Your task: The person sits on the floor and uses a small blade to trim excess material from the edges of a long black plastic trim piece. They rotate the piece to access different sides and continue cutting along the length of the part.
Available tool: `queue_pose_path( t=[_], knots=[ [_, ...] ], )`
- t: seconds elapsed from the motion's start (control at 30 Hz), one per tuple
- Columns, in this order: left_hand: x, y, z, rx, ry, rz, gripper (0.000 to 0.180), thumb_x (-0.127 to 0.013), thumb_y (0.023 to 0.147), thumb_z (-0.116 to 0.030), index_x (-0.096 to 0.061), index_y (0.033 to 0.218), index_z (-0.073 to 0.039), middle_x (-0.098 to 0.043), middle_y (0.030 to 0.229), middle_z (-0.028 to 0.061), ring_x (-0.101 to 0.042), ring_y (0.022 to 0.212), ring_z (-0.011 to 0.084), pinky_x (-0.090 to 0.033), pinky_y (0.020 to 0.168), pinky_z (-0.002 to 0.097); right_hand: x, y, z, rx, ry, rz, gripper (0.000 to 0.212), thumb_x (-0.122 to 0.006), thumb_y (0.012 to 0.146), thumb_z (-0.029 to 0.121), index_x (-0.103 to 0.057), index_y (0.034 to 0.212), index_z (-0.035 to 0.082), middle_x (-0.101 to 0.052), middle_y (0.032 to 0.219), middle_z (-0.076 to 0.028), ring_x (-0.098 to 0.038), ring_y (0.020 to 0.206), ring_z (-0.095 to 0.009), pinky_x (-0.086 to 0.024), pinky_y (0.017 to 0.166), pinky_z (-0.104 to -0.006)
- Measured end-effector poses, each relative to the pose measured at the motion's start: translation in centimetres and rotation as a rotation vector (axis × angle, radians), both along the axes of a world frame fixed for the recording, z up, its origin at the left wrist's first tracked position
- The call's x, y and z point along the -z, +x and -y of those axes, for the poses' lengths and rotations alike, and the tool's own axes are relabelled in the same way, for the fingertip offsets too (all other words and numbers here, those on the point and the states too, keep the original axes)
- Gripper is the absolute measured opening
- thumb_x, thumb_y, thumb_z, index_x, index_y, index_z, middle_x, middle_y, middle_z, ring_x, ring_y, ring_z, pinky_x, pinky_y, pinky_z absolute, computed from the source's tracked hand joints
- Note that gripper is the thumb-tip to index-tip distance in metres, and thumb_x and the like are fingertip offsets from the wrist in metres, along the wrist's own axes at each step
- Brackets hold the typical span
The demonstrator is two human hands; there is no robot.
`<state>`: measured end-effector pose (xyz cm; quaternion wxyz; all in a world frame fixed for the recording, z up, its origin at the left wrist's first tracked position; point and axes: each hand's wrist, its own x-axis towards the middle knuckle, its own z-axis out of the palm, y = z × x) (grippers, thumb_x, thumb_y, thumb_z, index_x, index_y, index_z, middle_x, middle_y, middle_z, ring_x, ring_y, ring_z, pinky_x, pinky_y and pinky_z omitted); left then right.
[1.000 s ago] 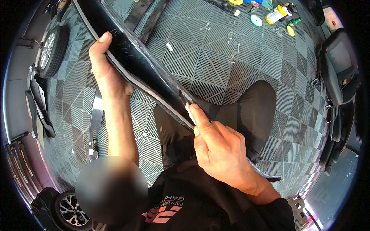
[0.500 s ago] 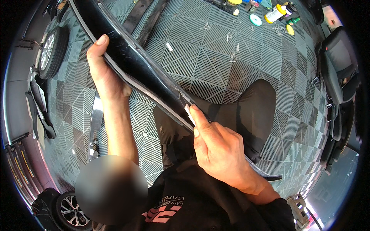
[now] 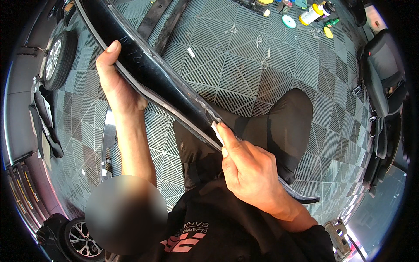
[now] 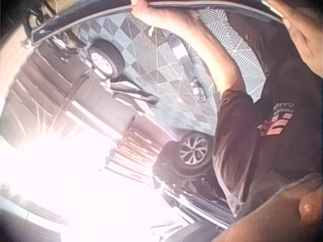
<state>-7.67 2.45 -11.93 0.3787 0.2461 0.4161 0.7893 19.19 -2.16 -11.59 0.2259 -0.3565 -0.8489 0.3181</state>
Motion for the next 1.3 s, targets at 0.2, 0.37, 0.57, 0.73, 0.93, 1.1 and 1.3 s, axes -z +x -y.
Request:
queue_pose_path(
  t=[0.2,0.37,0.57,0.73,0.93,1.1,1.3],
  knots=[
    [0.0,0.1,0.1,-0.012,0.005,0.001,0.033,-0.06,0.094,-0.029,-0.064,0.106,0.001,-0.072,0.082,0.0119,-0.073,0.064,0.0166,-0.063,0.055,0.026,0.3,0.3,0.2,0.011,0.023,-0.017,0.059,-0.071,0.081,0.007,-0.058,0.139,0.001,-0.053,0.063,-0.004,-0.052,0.046,-0.019,-0.048,0.049,-0.0327],
    [0.3,-0.3,0.3,-0.001,0.003,-0.007,0.033,-0.06,0.094,-0.029,-0.064,0.106,0.001,-0.072,0.082,0.0117,-0.073,0.064,0.0166,-0.063,0.056,0.0265,0.8,0.5,0.5,0.015,0.037,-0.032,0.058,-0.07,0.082,0.006,-0.058,0.138,0.001,-0.053,0.062,-0.004,-0.052,0.047,-0.018,-0.048,0.048,-0.032],
    [0.1,-0.2,0.5,0.011,0.009,0.021,0.032,-0.059,0.095,-0.029,-0.064,0.107,0.0,-0.072,0.084,0.0115,-0.072,0.066,0.017,-0.062,0.059,0.0274,0.8,0.8,0.6,0.005,0.029,-0.028,0.057,-0.07,0.083,0.007,-0.058,0.139,0.002,-0.053,0.062,-0.004,-0.053,0.047,-0.018,-0.048,0.048,-0.0318],
    [0.0,-0.1,0.8,0.024,0.007,-0.008,0.031,-0.059,0.095,-0.029,-0.064,0.107,-0.001,-0.072,0.086,0.0106,-0.072,0.069,0.0172,-0.062,0.061,0.0277,0.8,1.0,0.8,0.002,0.014,-0.019,0.056,-0.069,0.084,0.008,-0.058,0.138,0.002,-0.054,0.063,-0.004,-0.053,0.047,-0.019,-0.049,0.049,-0.0324],
    [0.0,-0.3,0.7,0.053,0.027,0.016,0.032,-0.059,0.095,-0.029,-0.064,0.107,0.0,-0.072,0.086,0.0108,-0.071,0.069,0.0179,-0.062,0.061,0.0288,0.9,1.2,0.8,0.004,0.018,-0.022,0.056,-0.069,0.084,0.008,-0.059,0.138,0.002,-0.054,0.063,-0.004,-0.053,0.047,-0.02,-0.05,0.049,-0.0328],
    [0.1,-0.3,0.8,0.041,0.015,0.003,0.033,-0.059,0.094,-0.03,-0.064,0.107,0.0,-0.072,0.086,0.011,-0.071,0.069,0.0184,-0.062,0.062,0.0295,1.0,1.6,0.9,0.008,0.033,-0.009,0.056,-0.069,0.083,0.008,-0.059,0.137,0.003,-0.055,0.063,-0.004,-0.053,0.047,-0.02,-0.05,0.05,-0.033],
    [0.4,-0.6,0.8,0.055,0.018,0.031,0.034,-0.059,0.094,-0.03,-0.064,0.108,0.0,-0.072,0.085,0.0113,-0.072,0.068,0.019,-0.062,0.061,0.0302,1.5,2.0,1.0,0.011,0.026,-0.004,0.055,-0.069,0.082,0.008,-0.06,0.136,0.003,-0.055,0.063,-0.004,-0.053,0.047,-0.02,-0.051,0.05,-0.0328]
  ],
)
